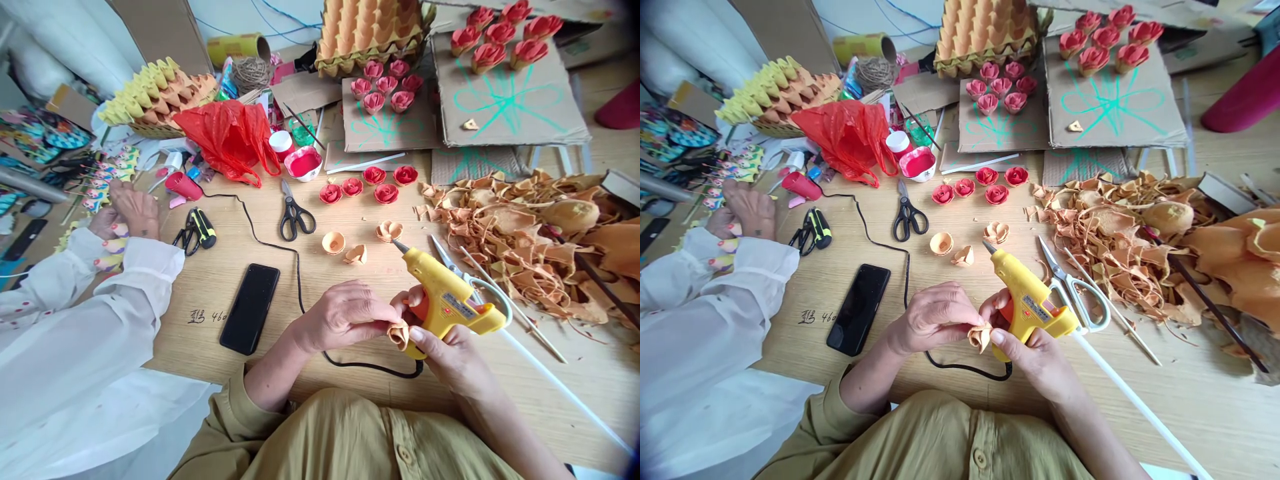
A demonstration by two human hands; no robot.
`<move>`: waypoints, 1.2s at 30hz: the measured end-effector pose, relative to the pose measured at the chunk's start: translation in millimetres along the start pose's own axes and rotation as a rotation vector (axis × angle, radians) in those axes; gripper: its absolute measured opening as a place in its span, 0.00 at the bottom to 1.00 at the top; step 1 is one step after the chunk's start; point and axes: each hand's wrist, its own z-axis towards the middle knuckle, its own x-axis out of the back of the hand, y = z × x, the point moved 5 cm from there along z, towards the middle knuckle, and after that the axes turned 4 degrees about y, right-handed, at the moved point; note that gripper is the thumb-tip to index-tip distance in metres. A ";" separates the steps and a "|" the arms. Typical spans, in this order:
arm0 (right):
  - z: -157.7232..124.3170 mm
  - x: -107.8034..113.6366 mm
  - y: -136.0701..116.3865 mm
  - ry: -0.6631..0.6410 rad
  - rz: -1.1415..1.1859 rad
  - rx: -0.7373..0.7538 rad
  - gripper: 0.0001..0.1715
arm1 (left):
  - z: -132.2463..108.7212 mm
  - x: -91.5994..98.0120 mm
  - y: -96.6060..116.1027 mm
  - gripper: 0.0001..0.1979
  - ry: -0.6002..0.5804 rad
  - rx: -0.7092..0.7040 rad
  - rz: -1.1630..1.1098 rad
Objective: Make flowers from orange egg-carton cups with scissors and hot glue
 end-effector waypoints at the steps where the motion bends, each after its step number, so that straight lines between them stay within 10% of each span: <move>1: 0.1 0.6 1.1 0.003 -0.010 -0.002 0.12 | 0.0 -0.2 0.0 0.05 0.010 -0.010 0.005; 15: -3.9 14.3 12.1 0.079 -0.080 0.053 0.10 | -1.2 -2.1 4.2 0.12 0.109 -0.111 0.206; 29: 4.2 -1.8 -6.4 0.140 0.093 0.035 0.19 | -6.4 3.8 -22.5 0.12 0.396 0.442 -0.240; 36: 7.0 -3.5 -7.3 0.147 0.122 0.024 0.19 | -10.8 -0.1 -29.4 0.11 0.422 0.480 -0.344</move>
